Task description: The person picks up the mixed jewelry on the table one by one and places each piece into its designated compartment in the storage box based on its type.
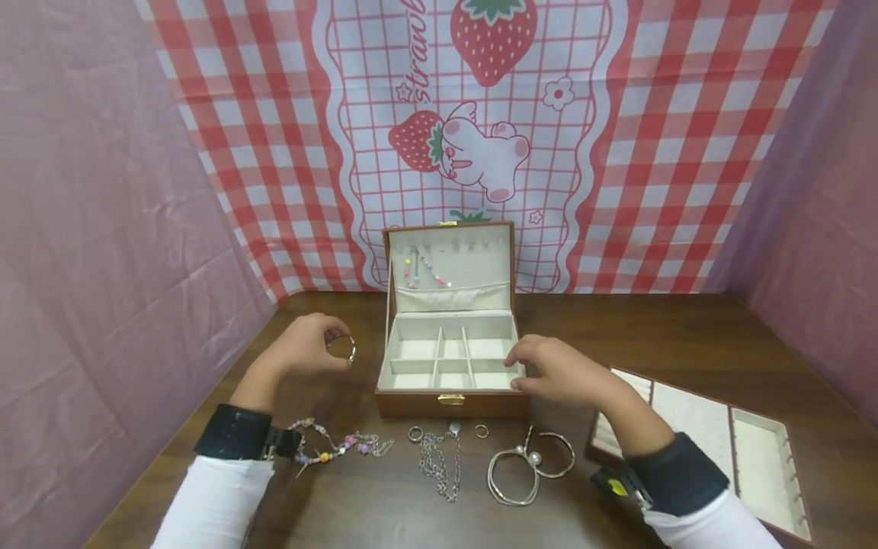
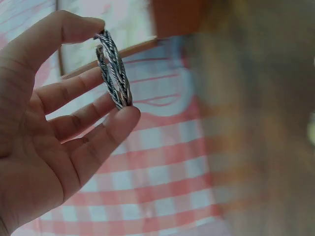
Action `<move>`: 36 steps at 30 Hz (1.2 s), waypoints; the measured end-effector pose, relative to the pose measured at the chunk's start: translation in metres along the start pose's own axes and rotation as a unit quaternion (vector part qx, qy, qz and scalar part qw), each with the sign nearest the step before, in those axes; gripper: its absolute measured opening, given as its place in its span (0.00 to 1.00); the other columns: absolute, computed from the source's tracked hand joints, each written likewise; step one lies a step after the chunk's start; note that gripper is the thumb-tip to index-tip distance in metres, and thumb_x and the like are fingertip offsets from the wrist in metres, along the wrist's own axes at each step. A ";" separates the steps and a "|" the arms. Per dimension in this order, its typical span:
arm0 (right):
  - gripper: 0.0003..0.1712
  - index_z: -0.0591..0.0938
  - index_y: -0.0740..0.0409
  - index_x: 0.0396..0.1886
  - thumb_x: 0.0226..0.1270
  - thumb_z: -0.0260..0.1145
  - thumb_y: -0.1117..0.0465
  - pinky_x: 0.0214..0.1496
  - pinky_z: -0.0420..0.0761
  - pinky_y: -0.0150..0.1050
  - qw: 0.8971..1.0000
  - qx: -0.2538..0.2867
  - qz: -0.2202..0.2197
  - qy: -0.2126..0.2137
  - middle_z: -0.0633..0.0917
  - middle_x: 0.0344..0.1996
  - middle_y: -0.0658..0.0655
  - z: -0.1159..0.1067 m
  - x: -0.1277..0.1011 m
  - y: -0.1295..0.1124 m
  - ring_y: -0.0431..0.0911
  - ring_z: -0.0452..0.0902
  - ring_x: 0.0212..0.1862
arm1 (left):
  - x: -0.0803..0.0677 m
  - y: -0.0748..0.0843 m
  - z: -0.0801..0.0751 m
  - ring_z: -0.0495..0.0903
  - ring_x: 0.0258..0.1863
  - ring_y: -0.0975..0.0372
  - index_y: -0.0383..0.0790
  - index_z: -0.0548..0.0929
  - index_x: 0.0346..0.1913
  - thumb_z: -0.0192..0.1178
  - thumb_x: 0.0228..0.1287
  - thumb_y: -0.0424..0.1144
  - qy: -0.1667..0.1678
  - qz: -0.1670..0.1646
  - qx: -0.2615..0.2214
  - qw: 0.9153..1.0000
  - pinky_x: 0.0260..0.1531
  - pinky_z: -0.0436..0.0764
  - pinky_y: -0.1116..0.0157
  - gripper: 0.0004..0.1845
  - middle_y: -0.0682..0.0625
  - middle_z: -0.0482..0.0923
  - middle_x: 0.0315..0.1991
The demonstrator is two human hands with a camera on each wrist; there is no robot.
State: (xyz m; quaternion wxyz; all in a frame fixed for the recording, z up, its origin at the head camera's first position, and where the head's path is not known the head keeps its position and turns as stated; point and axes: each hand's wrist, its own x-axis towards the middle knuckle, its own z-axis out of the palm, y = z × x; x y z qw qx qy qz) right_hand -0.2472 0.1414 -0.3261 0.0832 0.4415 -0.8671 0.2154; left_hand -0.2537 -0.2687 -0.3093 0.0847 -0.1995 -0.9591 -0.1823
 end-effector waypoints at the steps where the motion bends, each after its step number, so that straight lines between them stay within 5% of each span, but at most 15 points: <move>1: 0.11 0.84 0.62 0.40 0.55 0.72 0.67 0.49 0.79 0.47 1.000 0.000 0.000 0.002 0.83 0.38 0.54 -0.001 0.001 0.000 0.50 0.79 0.43 | 0.002 0.003 -0.004 0.78 0.38 0.55 0.38 0.84 0.43 0.74 0.40 0.42 0.012 -0.002 -0.009 1.000 0.43 0.79 0.55 0.23 0.48 0.81 0.37; 5: 0.11 0.84 0.62 0.40 0.56 0.72 0.67 0.47 0.79 0.47 1.000 0.007 0.001 0.015 0.83 0.38 0.54 -0.004 0.003 0.000 0.50 0.79 0.43 | 0.012 0.020 -0.008 0.76 0.38 0.56 0.38 0.83 0.47 0.75 0.42 0.43 0.050 0.023 -0.041 0.998 0.42 0.77 0.58 0.25 0.49 0.79 0.37; 11: 0.13 0.84 0.63 0.42 0.57 0.72 0.66 0.45 0.79 0.44 0.998 0.024 -0.002 0.053 0.83 0.37 0.52 -0.005 0.008 -0.002 0.46 0.77 0.40 | 0.036 0.063 0.011 0.76 0.38 0.56 0.38 0.84 0.49 0.76 0.41 0.40 0.100 0.093 -0.082 0.987 0.38 0.78 0.61 0.27 0.48 0.79 0.37; 16: 0.13 0.84 0.63 0.44 0.60 0.71 0.64 0.43 0.81 0.45 0.992 0.080 0.060 0.079 0.85 0.39 0.54 -0.011 0.016 -0.015 0.45 0.80 0.39 | 0.049 0.104 0.027 0.78 0.44 0.54 0.37 0.83 0.51 0.75 0.43 0.38 0.114 0.121 -0.131 0.977 0.31 0.82 0.67 0.27 0.47 0.79 0.45; 23: 0.14 0.84 0.65 0.47 0.65 0.67 0.62 0.40 0.82 0.40 0.959 0.214 0.138 0.123 0.87 0.36 0.56 -0.011 0.026 -0.029 0.45 0.82 0.36 | 0.060 0.141 0.042 0.76 0.47 0.56 0.37 0.81 0.52 0.76 0.43 0.38 0.125 0.161 -0.141 0.969 0.32 0.83 0.67 0.29 0.48 0.77 0.47; 30: 0.12 0.82 0.72 0.42 0.66 0.67 0.65 0.36 0.85 0.40 0.906 0.343 0.188 0.159 0.86 0.30 0.62 -0.003 0.030 -0.035 0.48 0.83 0.32 | 0.059 0.151 0.051 0.77 0.43 0.55 0.35 0.81 0.51 0.76 0.42 0.36 0.156 0.198 -0.154 0.955 0.30 0.82 0.70 0.28 0.47 0.78 0.46; 36: 0.09 0.82 0.74 0.39 0.65 0.66 0.69 0.35 0.85 0.39 0.892 0.367 0.196 0.177 0.86 0.29 0.61 -0.003 0.031 -0.040 0.54 0.84 0.32 | 0.060 0.154 0.056 0.76 0.45 0.59 0.34 0.81 0.52 0.76 0.43 0.36 0.169 0.212 -0.171 0.947 0.32 0.82 0.71 0.29 0.46 0.78 0.47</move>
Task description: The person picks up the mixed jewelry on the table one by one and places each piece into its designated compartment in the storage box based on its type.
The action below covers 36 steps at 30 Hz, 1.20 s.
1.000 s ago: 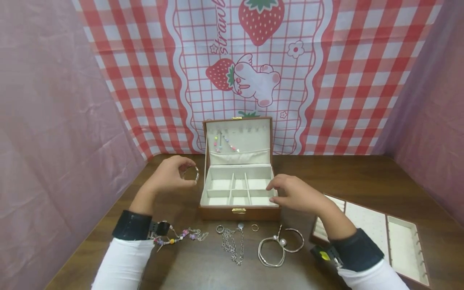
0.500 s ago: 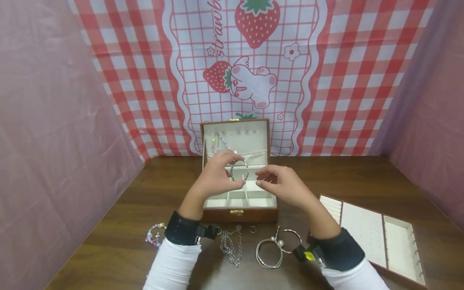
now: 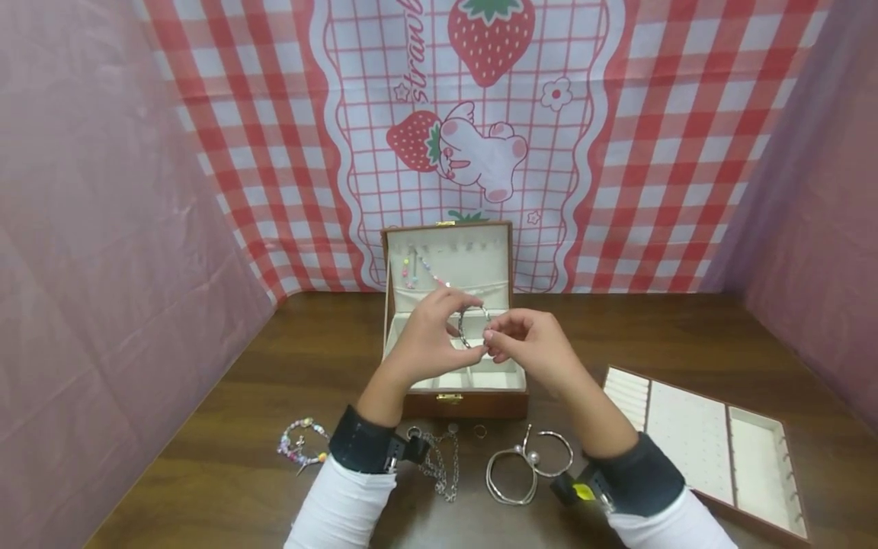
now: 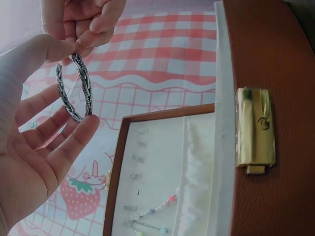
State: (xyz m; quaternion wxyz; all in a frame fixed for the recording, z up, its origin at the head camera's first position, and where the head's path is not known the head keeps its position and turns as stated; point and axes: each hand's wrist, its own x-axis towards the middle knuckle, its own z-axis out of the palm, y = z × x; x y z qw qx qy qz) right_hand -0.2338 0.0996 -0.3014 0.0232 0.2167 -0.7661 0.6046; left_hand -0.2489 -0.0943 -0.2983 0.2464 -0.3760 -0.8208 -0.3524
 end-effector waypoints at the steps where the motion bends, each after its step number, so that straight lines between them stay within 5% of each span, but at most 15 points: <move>1: 0.09 0.82 0.74 0.39 0.65 0.66 0.69 0.35 0.85 0.39 1.000 0.000 0.000 0.003 0.86 0.29 0.61 0.000 0.000 -0.001 0.54 0.84 0.32 | 0.000 0.000 0.001 0.76 0.46 0.59 0.34 0.80 0.53 0.76 0.43 0.35 0.000 0.000 -0.001 1.000 0.33 0.82 0.72 0.29 0.46 0.78 0.48; 6: 0.10 0.82 0.74 0.40 0.65 0.66 0.68 0.36 0.85 0.38 1.000 -0.014 0.007 0.024 0.86 0.30 0.61 -0.006 -0.001 -0.005 0.48 0.84 0.30 | 0.002 0.004 0.004 0.75 0.54 0.56 0.33 0.79 0.57 0.77 0.45 0.34 0.003 -0.003 0.001 1.000 0.40 0.82 0.72 0.33 0.44 0.77 0.54; 12: 0.12 0.81 0.76 0.42 0.67 0.65 0.67 0.38 0.85 0.39 0.998 0.004 0.011 0.068 0.86 0.30 0.61 -0.013 -0.001 -0.007 0.44 0.85 0.30 | 0.003 0.012 0.008 0.76 0.53 0.56 0.36 0.81 0.52 0.80 0.41 0.38 0.050 0.037 0.093 0.994 0.52 0.76 0.70 0.31 0.45 0.79 0.52; 18: 0.15 0.78 0.81 0.43 0.68 0.64 0.68 0.37 0.85 0.40 0.993 0.071 0.006 0.092 0.86 0.27 0.57 -0.014 0.000 -0.010 0.42 0.85 0.29 | 0.001 0.020 0.016 0.80 0.40 0.58 0.41 0.86 0.34 0.75 0.47 0.34 0.100 0.120 0.235 0.959 0.38 0.81 0.66 0.10 0.51 0.81 0.38; 22: 0.17 0.76 0.84 0.44 0.68 0.63 0.69 0.36 0.85 0.40 0.990 0.102 0.009 0.092 0.86 0.26 0.54 -0.014 0.000 -0.011 0.42 0.85 0.28 | 0.000 0.021 0.019 0.80 0.31 0.61 0.42 0.86 0.28 0.70 0.52 0.31 0.125 0.142 0.293 0.937 0.29 0.80 0.68 0.03 0.54 0.82 0.32; 32: 0.16 0.76 0.83 0.43 0.69 0.62 0.69 0.37 0.85 0.39 0.979 0.184 0.024 0.087 0.86 0.24 0.52 -0.015 0.000 -0.009 0.43 0.85 0.29 | -0.002 0.017 0.022 0.83 0.29 0.62 0.42 0.86 0.29 0.67 0.56 0.31 0.161 0.182 0.312 0.918 0.30 0.82 0.70 0.03 0.54 0.85 0.30; 36: 0.13 0.78 0.80 0.41 0.69 0.62 0.68 0.37 0.85 0.39 0.975 0.207 0.020 0.083 0.86 0.24 0.53 -0.015 0.000 -0.008 0.43 0.85 0.29 | -0.002 0.016 0.021 0.84 0.29 0.61 0.41 0.85 0.31 0.68 0.57 0.32 0.176 0.178 0.293 0.923 0.30 0.82 0.69 0.02 0.52 0.86 0.30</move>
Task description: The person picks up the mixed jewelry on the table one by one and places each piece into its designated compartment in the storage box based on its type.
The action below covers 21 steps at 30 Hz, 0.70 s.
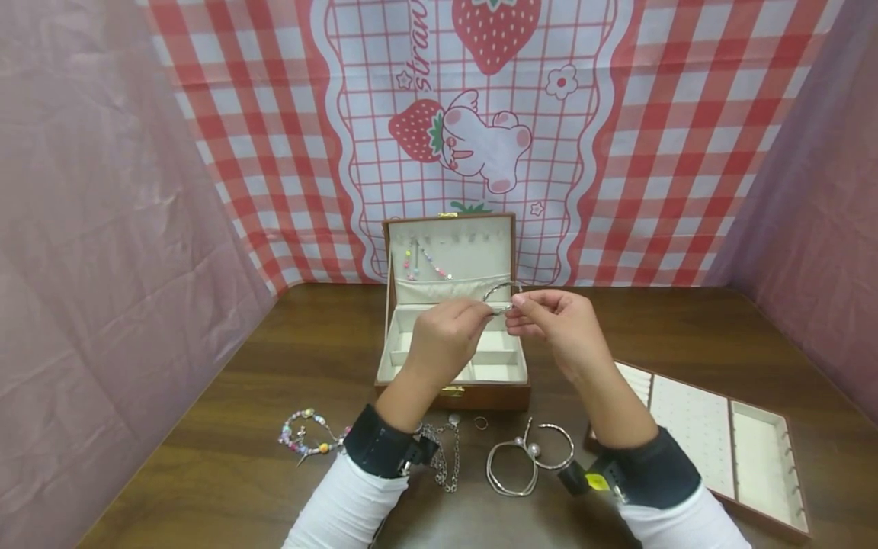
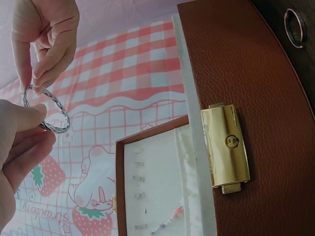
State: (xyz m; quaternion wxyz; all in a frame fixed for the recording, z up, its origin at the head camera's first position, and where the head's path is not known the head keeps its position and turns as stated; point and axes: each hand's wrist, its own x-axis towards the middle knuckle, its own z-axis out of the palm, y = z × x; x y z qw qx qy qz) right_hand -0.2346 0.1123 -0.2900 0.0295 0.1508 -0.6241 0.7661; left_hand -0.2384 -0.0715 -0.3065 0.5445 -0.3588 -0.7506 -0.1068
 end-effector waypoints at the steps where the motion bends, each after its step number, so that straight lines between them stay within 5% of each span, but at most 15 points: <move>1: 0.13 0.78 0.79 0.41 0.70 0.62 0.68 0.37 0.85 0.39 1.000 0.005 0.000 -0.003 0.86 0.24 0.53 0.000 0.000 0.000 0.43 0.85 0.29 | 0.000 0.000 0.000 0.84 0.29 0.61 0.41 0.85 0.31 0.68 0.57 0.33 0.000 -0.007 -0.007 1.000 0.30 0.82 0.68 0.02 0.52 0.86 0.30; 6: 0.09 0.82 0.72 0.39 0.70 0.61 0.67 0.38 0.85 0.40 1.000 0.017 -0.002 -0.015 0.87 0.26 0.54 -0.003 0.000 -0.001 0.44 0.85 0.30 | 0.001 -0.004 -0.002 0.85 0.30 0.61 0.39 0.87 0.33 0.71 0.56 0.34 -0.012 -0.057 -0.052 0.997 0.31 0.82 0.66 0.04 0.51 0.86 0.30; 11: 0.18 0.76 0.83 0.48 0.70 0.61 0.68 0.40 0.85 0.39 0.999 -0.049 0.001 -0.012 0.87 0.28 0.54 -0.010 0.004 -0.003 0.43 0.85 0.32 | 0.003 -0.012 -0.006 0.85 0.28 0.61 0.36 0.88 0.33 0.73 0.52 0.31 -0.006 -0.130 -0.123 0.984 0.31 0.82 0.68 0.06 0.49 0.86 0.30; 14: 0.19 0.75 0.82 0.51 0.68 0.63 0.68 0.39 0.85 0.37 0.988 -0.152 0.009 -0.012 0.86 0.33 0.57 -0.016 0.007 -0.001 0.43 0.84 0.32 | 0.004 -0.018 -0.008 0.85 0.27 0.61 0.35 0.89 0.33 0.73 0.52 0.30 0.006 -0.181 -0.170 0.969 0.30 0.82 0.72 0.06 0.47 0.87 0.30; 17: 0.18 0.78 0.77 0.51 0.67 0.64 0.67 0.38 0.84 0.37 0.967 -0.252 0.022 -0.019 0.85 0.38 0.63 -0.023 0.010 0.003 0.48 0.84 0.33 | 0.003 -0.026 -0.012 0.85 0.25 0.61 0.33 0.89 0.32 0.73 0.51 0.30 0.016 -0.237 -0.220 0.946 0.28 0.82 0.73 0.05 0.45 0.87 0.29; 21: 0.18 0.79 0.73 0.51 0.67 0.65 0.64 0.40 0.84 0.42 0.944 -0.325 0.042 -0.031 0.83 0.42 0.67 -0.034 0.015 0.013 0.57 0.84 0.36 | 0.000 -0.039 -0.019 0.84 0.23 0.62 0.33 0.89 0.32 0.73 0.52 0.30 0.007 -0.313 -0.251 0.916 0.26 0.82 0.71 0.05 0.45 0.87 0.28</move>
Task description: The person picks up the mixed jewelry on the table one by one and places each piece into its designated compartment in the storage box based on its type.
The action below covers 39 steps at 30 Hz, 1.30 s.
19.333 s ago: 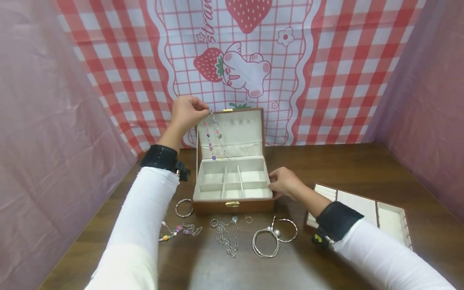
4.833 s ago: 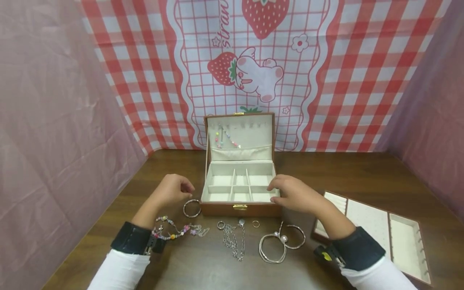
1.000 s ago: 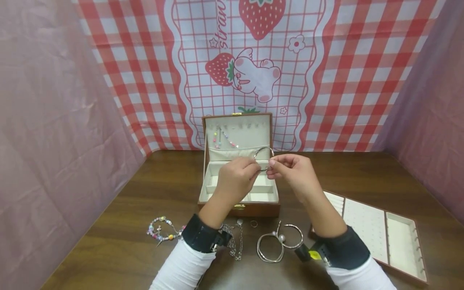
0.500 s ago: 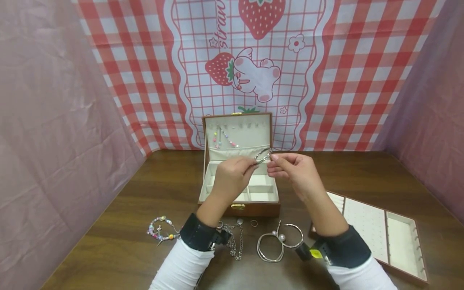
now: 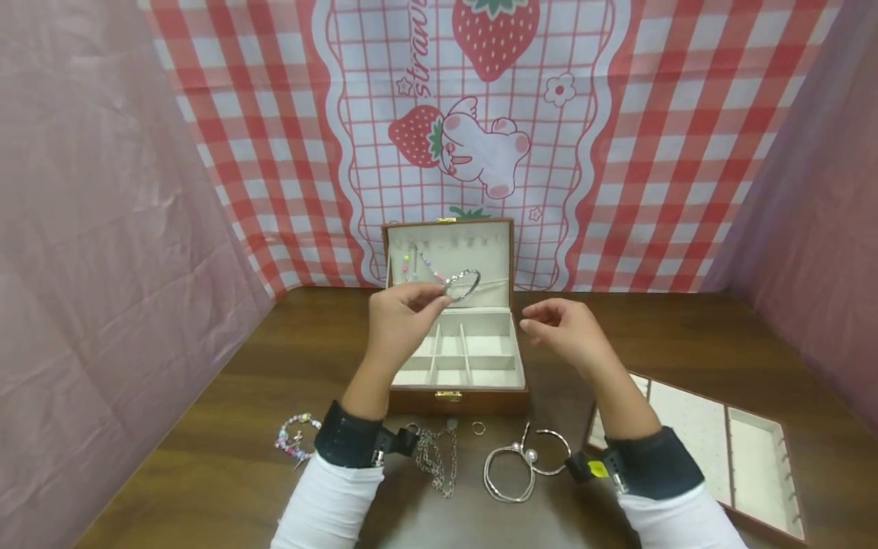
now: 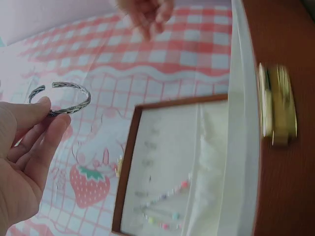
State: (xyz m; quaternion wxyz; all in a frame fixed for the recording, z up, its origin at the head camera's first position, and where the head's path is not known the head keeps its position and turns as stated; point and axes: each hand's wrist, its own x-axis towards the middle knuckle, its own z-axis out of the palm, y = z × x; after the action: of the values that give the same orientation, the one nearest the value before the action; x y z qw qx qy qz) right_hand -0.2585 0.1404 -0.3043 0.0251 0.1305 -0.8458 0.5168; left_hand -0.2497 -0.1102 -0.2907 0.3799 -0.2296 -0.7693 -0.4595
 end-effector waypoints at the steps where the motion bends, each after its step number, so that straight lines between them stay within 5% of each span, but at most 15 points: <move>1: 0.18 0.79 0.73 0.51 0.67 0.65 0.64 0.41 0.83 0.44 1.000 -0.010 0.003 -0.004 0.83 0.43 0.68 0.000 0.001 0.004 0.58 0.84 0.37 | 0.001 -0.002 -0.004 0.84 0.23 0.62 0.33 0.89 0.32 0.73 0.52 0.31 -0.005 -0.019 0.003 1.000 0.26 0.82 0.70 0.05 0.46 0.86 0.28; 6: 0.20 0.77 0.76 0.53 0.66 0.65 0.64 0.43 0.84 0.46 0.999 -0.036 0.014 -0.031 0.81 0.46 0.71 0.002 0.011 0.022 0.59 0.83 0.40 | 0.012 -0.015 -0.021 0.84 0.27 0.60 0.35 0.89 0.35 0.72 0.56 0.35 -0.059 -0.119 0.025 0.991 0.27 0.83 0.67 0.07 0.46 0.87 0.30; 15: 0.28 0.70 0.81 0.59 0.66 0.64 0.66 0.40 0.85 0.46 0.994 0.010 0.069 -0.085 0.77 0.52 0.76 0.012 0.025 0.044 0.58 0.82 0.44 | 0.047 -0.049 -0.040 0.86 0.27 0.60 0.29 0.87 0.40 0.69 0.59 0.32 -0.169 -0.256 -0.024 0.952 0.33 0.86 0.59 0.09 0.40 0.86 0.32; 21: 0.29 0.67 0.84 0.60 0.64 0.63 0.69 0.35 0.86 0.46 0.990 0.016 0.095 -0.105 0.78 0.50 0.77 0.024 0.031 0.047 0.56 0.81 0.42 | 0.066 -0.060 -0.047 0.86 0.29 0.56 0.27 0.85 0.44 0.67 0.60 0.30 -0.222 -0.306 -0.040 0.925 0.41 0.83 0.51 0.11 0.36 0.85 0.37; 26: 0.27 0.68 0.84 0.58 0.60 0.61 0.75 0.32 0.86 0.44 0.992 -0.011 0.081 -0.095 0.79 0.48 0.78 0.030 0.031 0.047 0.54 0.81 0.40 | 0.074 -0.070 -0.045 0.86 0.30 0.55 0.28 0.85 0.44 0.67 0.61 0.30 -0.259 -0.347 0.004 0.901 0.44 0.83 0.50 0.11 0.38 0.84 0.38; 32: 0.25 0.70 0.84 0.57 0.60 0.61 0.77 0.31 0.86 0.44 0.994 -0.030 0.064 -0.082 0.79 0.46 0.79 0.031 0.029 0.046 0.56 0.80 0.43 | 0.082 -0.083 -0.038 0.85 0.25 0.58 0.25 0.85 0.43 0.66 0.59 0.27 -0.308 -0.370 0.070 0.874 0.35 0.85 0.59 0.10 0.40 0.84 0.31; 39: 0.20 0.77 0.81 0.51 0.58 0.62 0.75 0.30 0.85 0.43 0.992 -0.106 0.035 -0.061 0.84 0.37 0.71 0.034 0.027 0.042 0.52 0.83 0.35 | 0.080 -0.086 -0.026 0.83 0.20 0.58 0.24 0.83 0.35 0.63 0.54 0.22 -0.372 -0.405 0.117 0.827 0.32 0.86 0.62 0.05 0.43 0.80 0.22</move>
State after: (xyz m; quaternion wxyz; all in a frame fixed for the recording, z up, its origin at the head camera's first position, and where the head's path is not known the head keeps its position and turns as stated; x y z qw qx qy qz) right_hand -0.2913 0.1232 -0.3524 -0.0306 0.1289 -0.8997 0.4159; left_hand -0.3488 -0.1740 -0.2657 -0.1318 -0.0045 -0.9244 -0.3579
